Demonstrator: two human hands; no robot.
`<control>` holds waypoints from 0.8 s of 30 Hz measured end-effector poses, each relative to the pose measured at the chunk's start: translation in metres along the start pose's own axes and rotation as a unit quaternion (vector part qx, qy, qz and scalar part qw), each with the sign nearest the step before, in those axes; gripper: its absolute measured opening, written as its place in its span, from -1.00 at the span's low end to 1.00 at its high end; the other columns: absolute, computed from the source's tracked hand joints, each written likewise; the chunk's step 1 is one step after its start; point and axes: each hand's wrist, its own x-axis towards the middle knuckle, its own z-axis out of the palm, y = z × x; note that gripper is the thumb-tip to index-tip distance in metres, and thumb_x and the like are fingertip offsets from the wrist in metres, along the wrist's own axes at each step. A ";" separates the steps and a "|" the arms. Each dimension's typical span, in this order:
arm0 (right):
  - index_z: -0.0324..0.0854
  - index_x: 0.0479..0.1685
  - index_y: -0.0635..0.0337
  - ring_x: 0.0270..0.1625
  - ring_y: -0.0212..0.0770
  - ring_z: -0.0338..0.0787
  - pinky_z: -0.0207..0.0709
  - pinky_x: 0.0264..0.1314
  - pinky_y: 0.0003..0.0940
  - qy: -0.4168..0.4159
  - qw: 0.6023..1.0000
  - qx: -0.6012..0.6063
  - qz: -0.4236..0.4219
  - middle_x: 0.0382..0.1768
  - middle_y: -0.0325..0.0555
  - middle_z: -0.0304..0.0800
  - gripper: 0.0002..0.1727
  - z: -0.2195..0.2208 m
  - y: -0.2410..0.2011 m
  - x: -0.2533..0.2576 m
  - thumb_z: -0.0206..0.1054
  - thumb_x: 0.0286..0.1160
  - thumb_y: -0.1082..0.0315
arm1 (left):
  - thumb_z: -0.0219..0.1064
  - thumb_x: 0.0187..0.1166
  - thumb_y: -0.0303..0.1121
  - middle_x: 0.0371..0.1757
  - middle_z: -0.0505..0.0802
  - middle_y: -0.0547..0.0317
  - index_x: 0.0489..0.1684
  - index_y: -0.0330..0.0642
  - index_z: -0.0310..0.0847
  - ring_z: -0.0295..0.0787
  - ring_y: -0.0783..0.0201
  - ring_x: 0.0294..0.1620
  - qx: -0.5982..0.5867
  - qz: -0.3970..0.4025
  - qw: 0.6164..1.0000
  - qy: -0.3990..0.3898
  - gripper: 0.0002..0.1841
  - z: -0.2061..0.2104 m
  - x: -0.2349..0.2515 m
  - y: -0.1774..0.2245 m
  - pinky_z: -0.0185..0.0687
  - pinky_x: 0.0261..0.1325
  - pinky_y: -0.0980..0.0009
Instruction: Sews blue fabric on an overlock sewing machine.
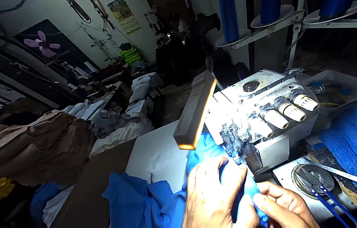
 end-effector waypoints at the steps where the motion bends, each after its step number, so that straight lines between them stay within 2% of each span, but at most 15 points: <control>1: 0.73 -0.16 0.29 -0.56 -0.49 0.69 0.57 -0.54 -0.58 0.018 0.999 -0.027 -0.007 -0.50 -0.24 0.80 -0.82 0.002 -0.001 0.006 0.21 0.55 0.62 | 0.14 0.56 0.05 0.44 0.70 0.01 0.29 0.36 0.82 0.47 -0.02 0.56 0.003 0.000 1.000 0.000 -0.57 0.000 0.002 -0.001 0.25 0.53 -0.14; 5: 0.69 -0.46 0.21 -0.72 -0.47 0.63 0.56 -0.69 -0.57 0.076 0.992 -0.089 -0.047 -0.73 -0.30 0.65 -0.80 0.006 0.000 0.020 0.30 0.53 0.57 | 0.16 0.60 0.01 0.48 0.69 -0.04 0.31 0.37 0.82 0.46 -0.07 0.61 -0.002 -0.015 1.000 -0.021 -0.59 -0.006 0.001 0.004 0.13 0.61 -0.27; 9: 0.65 -0.49 0.17 -0.75 -0.47 0.64 0.59 -0.72 -0.56 0.081 0.988 -0.116 -0.067 -0.75 -0.34 0.64 -0.79 0.008 0.000 0.021 0.30 0.50 0.58 | 0.15 0.60 -0.11 0.43 0.71 0.01 0.25 0.37 0.84 0.46 -0.01 0.58 -0.019 -0.020 1.000 -0.012 -0.61 -0.005 0.002 0.002 0.17 0.53 -0.21; 13: 0.64 -0.50 0.18 -0.75 -0.44 0.66 0.62 -0.73 -0.53 0.079 0.984 -0.140 -0.078 -0.75 -0.32 0.65 -0.80 0.011 0.000 0.022 0.34 0.49 0.57 | 0.14 0.61 -0.12 0.41 0.72 0.06 0.18 0.38 0.87 0.45 0.04 0.57 -0.033 -0.020 0.999 0.005 -0.63 -0.004 0.004 -0.004 0.20 0.52 -0.14; 15: 0.61 -0.61 0.15 -0.80 -0.44 0.62 0.57 -0.78 -0.52 0.101 0.976 -0.170 -0.095 -0.79 -0.30 0.62 -0.75 0.013 0.004 0.028 0.40 0.44 0.54 | 0.14 0.62 -0.09 0.38 0.71 0.09 0.10 0.42 0.89 0.44 0.07 0.54 -0.043 -0.017 0.999 0.014 -0.65 -0.004 0.007 -0.010 0.21 0.50 -0.10; 17: 0.50 -0.76 0.08 -0.81 -0.45 0.58 0.50 -0.80 -0.54 0.128 0.964 -0.201 -0.116 -0.82 -0.30 0.57 -0.63 0.013 0.009 0.037 0.46 0.40 0.46 | 0.18 0.62 -0.06 0.44 0.69 0.13 0.08 0.46 0.89 0.40 0.08 0.59 -0.058 -0.006 0.998 0.014 -0.68 -0.003 0.007 -0.018 0.21 0.54 -0.09; 19: 0.45 -0.82 0.06 -0.81 -0.45 0.54 0.43 -0.79 -0.56 0.133 0.962 -0.195 -0.136 -0.83 -0.29 0.53 -0.56 0.011 0.015 0.043 0.48 0.43 0.38 | 0.25 0.56 -0.05 0.49 0.68 0.15 0.06 0.46 0.90 0.38 0.08 0.65 -0.069 0.010 0.997 0.022 -0.71 -0.001 0.006 -0.025 0.19 0.56 -0.12; 21: 0.53 -0.75 0.10 -0.75 -0.48 0.56 0.46 -0.73 -0.59 0.126 0.961 -0.188 -0.157 -0.79 -0.31 0.56 -0.61 0.008 0.019 0.039 0.40 0.52 0.39 | 0.30 0.53 -0.09 0.50 0.68 0.12 0.05 0.42 0.90 0.36 0.07 0.67 -0.081 0.005 0.996 0.026 -0.73 -0.003 0.002 -0.026 0.17 0.60 -0.14; 24: 0.74 -0.35 0.31 -0.44 -0.55 0.71 0.61 -0.36 -0.63 0.091 0.955 -0.216 -0.181 -0.49 -0.30 0.76 -0.73 0.001 0.025 0.017 0.13 0.65 0.52 | 0.32 0.51 -0.18 0.50 0.68 0.03 0.04 0.33 0.92 0.36 0.02 0.68 -0.081 -0.011 0.996 0.031 -0.72 -0.006 -0.003 -0.025 0.17 0.62 -0.15</control>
